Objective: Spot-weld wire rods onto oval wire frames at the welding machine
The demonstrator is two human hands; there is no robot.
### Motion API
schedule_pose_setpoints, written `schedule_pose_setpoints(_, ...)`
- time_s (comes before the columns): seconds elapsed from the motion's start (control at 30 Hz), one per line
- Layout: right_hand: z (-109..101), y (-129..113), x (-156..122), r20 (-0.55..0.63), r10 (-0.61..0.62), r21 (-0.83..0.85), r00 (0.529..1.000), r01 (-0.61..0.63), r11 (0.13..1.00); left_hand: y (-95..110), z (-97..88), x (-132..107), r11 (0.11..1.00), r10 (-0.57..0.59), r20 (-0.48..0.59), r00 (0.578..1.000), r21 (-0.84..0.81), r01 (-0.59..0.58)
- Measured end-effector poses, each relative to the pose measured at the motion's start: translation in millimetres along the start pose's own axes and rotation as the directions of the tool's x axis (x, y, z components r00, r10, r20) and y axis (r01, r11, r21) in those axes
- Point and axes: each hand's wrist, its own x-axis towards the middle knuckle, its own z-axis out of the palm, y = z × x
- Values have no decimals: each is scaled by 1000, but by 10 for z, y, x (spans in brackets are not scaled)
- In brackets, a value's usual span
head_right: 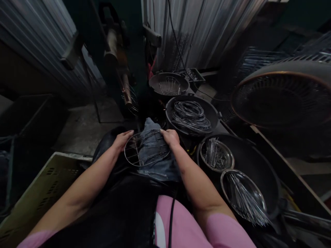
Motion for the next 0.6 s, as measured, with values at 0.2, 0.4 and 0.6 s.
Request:
schedule_pose_setpoints(0.2, 13, 168, -4, -7, 55, 130, 998, -54, 990, -454, -75, -484, 925, 99, 71, 993, 361, -118)
schedule_pose_setpoints(0.4, 41, 202, -2, -19, 47, 189, 999, -43, 981, -721, 122, -949, 843, 102, 30, 994, 528, -103)
schedule_pose_setpoints(0.6, 32, 205, 34, -10, 45, 197, 999, -42, 980, -930, 232, -1244, 901, 114, -43, 993, 425, -85)
